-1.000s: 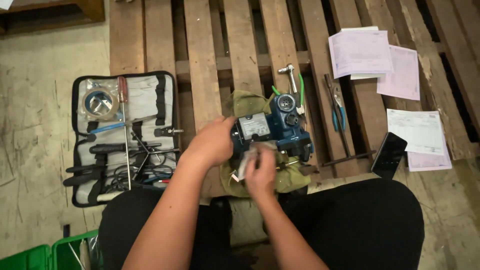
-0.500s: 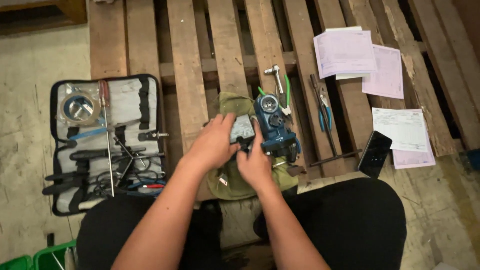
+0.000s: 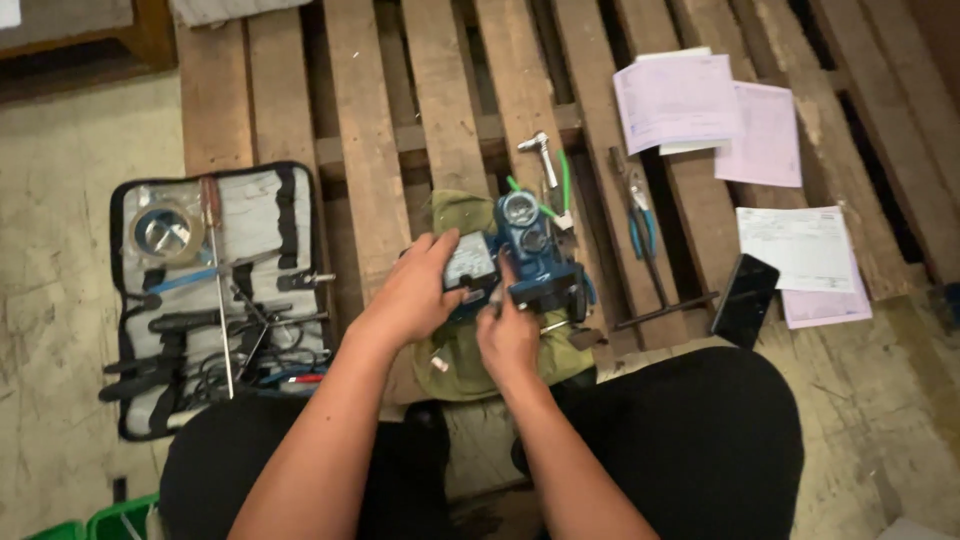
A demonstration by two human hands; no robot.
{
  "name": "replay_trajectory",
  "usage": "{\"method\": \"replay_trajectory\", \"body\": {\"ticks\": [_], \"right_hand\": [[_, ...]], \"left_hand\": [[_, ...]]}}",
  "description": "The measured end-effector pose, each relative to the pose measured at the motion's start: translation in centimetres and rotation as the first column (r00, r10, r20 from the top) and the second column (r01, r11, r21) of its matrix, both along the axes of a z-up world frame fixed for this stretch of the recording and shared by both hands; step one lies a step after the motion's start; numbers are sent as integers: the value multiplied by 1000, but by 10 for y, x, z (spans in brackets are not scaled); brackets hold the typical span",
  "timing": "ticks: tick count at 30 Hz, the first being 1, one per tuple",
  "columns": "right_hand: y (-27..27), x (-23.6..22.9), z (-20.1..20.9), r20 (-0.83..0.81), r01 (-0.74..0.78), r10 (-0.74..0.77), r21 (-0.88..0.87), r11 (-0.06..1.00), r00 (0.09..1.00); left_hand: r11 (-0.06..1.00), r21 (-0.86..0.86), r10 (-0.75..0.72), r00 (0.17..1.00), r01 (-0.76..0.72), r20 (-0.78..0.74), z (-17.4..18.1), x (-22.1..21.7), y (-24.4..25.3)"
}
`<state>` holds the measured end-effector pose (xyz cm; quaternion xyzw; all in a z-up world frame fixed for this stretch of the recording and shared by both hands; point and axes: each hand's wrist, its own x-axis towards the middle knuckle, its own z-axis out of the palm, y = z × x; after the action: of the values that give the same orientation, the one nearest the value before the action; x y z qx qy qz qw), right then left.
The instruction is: The person disassembles a small electric motor by removing screws from the end cap, then reassembles it by placing the end cap back and tightening the screws. The person also wipes the motor body with a cloth.
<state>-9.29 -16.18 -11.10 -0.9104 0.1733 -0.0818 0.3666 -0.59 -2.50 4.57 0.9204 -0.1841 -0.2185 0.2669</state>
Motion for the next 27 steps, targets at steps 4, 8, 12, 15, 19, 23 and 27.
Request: {"method": "replay_trajectory", "body": {"ticks": [4,8,12,15,19,23,27], "right_hand": [[-30,-20,-49,35,233,-232,-28,972,972],[-45,-11,69,-211,592,-675,699,401,707],[-81,11,97,-34,315,-755,920,233,655],[-80,24,115,213,186,-332,509,840,919],[-84,61,132,-15,-155,187,493,856,982],[-82,94,139,-167,7,235,829,559,958],[-57,73,219,-286,81,234,776,625,929]], "left_hand": [[1000,-15,-8,1000,8,-2,0,5,6],[1000,3,6,1000,-6,-25,0,7,6],[997,73,42,999,-39,-30,-16,10,-2],[994,75,89,995,-85,-50,-19,12,-9],[987,96,134,989,-127,-64,-14,12,-13],[985,84,155,984,-148,-86,-12,8,-14],[983,69,176,981,-171,-81,-13,9,-13]]}}
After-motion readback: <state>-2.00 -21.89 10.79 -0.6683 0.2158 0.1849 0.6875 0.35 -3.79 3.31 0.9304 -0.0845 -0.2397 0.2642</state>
